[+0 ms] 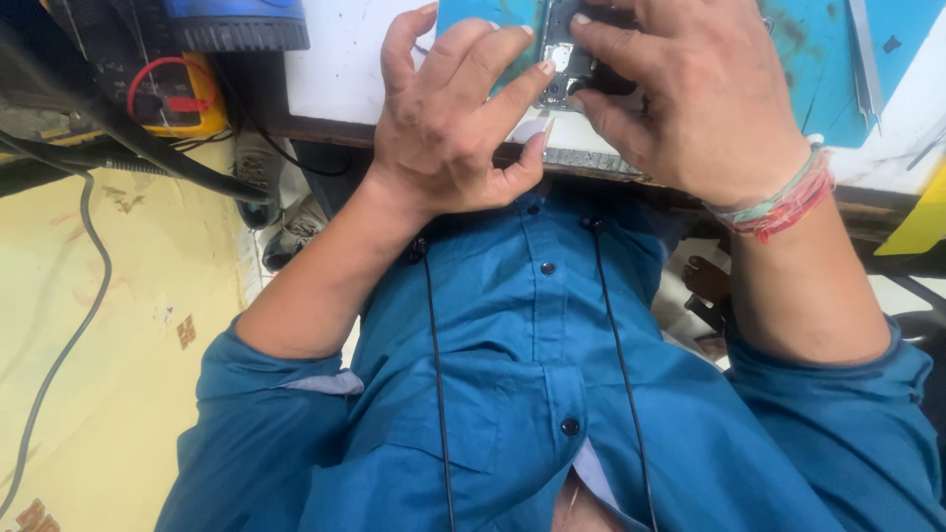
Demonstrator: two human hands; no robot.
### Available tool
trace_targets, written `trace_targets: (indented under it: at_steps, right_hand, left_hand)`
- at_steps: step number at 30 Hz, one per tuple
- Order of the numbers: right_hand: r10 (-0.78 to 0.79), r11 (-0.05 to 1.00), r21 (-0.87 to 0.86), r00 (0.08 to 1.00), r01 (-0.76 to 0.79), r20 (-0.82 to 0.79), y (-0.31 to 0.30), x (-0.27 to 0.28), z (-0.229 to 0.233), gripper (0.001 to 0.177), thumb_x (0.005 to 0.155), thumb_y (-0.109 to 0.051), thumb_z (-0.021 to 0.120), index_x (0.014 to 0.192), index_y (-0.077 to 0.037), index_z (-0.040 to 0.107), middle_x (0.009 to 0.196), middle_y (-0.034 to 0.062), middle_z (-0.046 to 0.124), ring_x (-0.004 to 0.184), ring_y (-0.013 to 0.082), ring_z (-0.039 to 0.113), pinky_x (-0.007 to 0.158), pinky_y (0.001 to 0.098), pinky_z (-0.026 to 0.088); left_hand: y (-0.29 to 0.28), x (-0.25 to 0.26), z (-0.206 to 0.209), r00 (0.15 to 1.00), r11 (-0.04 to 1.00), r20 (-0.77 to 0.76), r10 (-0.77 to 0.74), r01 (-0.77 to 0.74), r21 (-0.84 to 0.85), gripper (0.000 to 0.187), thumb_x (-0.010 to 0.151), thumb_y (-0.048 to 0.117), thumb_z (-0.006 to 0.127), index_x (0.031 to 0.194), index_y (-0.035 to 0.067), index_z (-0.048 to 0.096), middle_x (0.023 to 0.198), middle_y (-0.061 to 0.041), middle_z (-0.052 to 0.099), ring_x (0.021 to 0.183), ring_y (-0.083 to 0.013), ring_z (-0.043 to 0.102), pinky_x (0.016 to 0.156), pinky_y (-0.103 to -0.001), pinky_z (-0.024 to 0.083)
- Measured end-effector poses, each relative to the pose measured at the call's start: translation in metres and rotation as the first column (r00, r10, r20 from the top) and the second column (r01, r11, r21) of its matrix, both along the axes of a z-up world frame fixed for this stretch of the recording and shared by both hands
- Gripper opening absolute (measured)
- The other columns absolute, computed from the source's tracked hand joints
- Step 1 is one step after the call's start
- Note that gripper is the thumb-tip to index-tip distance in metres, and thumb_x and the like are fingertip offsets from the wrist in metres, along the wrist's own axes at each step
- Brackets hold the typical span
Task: The person uses a metal prying tool to separate and remove a component from a disassembled smartphone chassis. They then use a red screwdriver to unscrew and remove a small metal bracket from the device's internal frame.
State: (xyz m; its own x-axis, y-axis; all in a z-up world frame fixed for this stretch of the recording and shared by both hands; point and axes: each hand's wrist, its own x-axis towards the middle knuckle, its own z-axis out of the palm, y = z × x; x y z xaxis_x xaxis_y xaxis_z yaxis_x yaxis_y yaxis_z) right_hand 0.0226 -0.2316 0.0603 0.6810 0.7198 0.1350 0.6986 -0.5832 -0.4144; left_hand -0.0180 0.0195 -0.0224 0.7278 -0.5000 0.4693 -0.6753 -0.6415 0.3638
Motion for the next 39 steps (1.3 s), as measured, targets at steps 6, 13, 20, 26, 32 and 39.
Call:
trace_targets:
  at_steps: [6,13,20,26,32,39]
  right_hand:
    - [-0.025,0.995,-0.096,0.995,0.034,0.095,0.003,-0.004,0.005,0.036,0.091,-0.016,0.081,0.123,-0.003,0.072,0.126,0.0093,0.063,0.116,0.0301,0.057,0.102,0.0440,0.041]
    - [-0.009,0.972,-0.224,0.968,0.067,0.250,0.014,-0.014,0.006,0.038,0.096,-0.018,0.070,0.131,-0.003,0.070,0.131,0.0049,0.062,0.113,0.0238,0.055,0.099,0.0388,0.039]
    - [-0.042,0.978,-0.193,0.976,0.084,0.214,0.017,-0.018,0.001,0.044,0.092,-0.015,0.066,0.133,0.001,0.067,0.130,0.0095,0.063,0.103,0.0252,0.054,0.092,0.0387,0.040]
    - [-0.144,0.981,-0.104,0.973,0.164,0.180,0.008,-0.022,-0.010,0.040,0.093,-0.009,0.065,0.133,-0.003,0.066,0.133,0.0079,0.063,0.109,0.0273,0.054,0.096,0.0394,0.039]
    - [-0.210,0.968,-0.087,0.952,0.234,0.223,0.004,-0.032,-0.021,0.034,0.099,-0.011,0.068,0.131,-0.003,0.072,0.128,0.0068,0.061,0.112,0.0277,0.054,0.098,0.0415,0.040]
    - [-0.152,0.975,-0.124,0.960,0.185,0.235,0.006,-0.029,-0.023,0.044,0.089,-0.012,0.063,0.131,0.000,0.068,0.139,0.0058,0.061,0.109,0.0252,0.055,0.095,0.0382,0.040]
  left_hand:
    - [0.000,0.000,0.000,1.000,1.000,0.001,-0.012,0.012,0.019,0.044,0.086,0.030,0.070,0.124,0.007,0.073,0.137,-0.007,0.058,0.131,-0.0231,0.053,0.123,-0.053,0.020]
    - [-0.001,0.005,-0.002,0.996,0.995,-0.011,-0.089,0.089,0.044,0.047,0.085,0.030,0.069,0.124,0.004,0.071,0.144,-0.010,0.059,0.126,-0.0222,0.052,0.123,-0.050,0.026]
    - [-0.004,0.005,0.001,0.997,0.993,0.029,-0.078,0.075,0.087,0.059,0.090,0.043,0.071,0.132,0.001,0.069,0.141,-0.010,0.061,0.120,-0.0228,0.052,0.115,-0.046,0.030]
    - [-0.006,0.004,0.000,0.994,0.986,0.099,-0.038,0.021,0.165,0.066,0.092,0.051,0.068,0.135,0.001,0.068,0.141,-0.009,0.060,0.120,-0.0227,0.051,0.109,-0.043,0.029]
    - [-0.006,0.001,-0.002,0.995,0.979,0.097,-0.027,0.006,0.206,0.069,0.092,0.054,0.066,0.138,0.003,0.066,0.143,-0.008,0.059,0.122,-0.0230,0.050,0.109,-0.044,0.027]
    - [-0.010,0.002,-0.002,0.997,0.972,0.059,-0.045,0.030,0.235,0.083,0.090,0.061,0.064,0.146,-0.001,0.060,0.141,-0.011,0.056,0.122,-0.0246,0.048,0.110,-0.047,0.025]
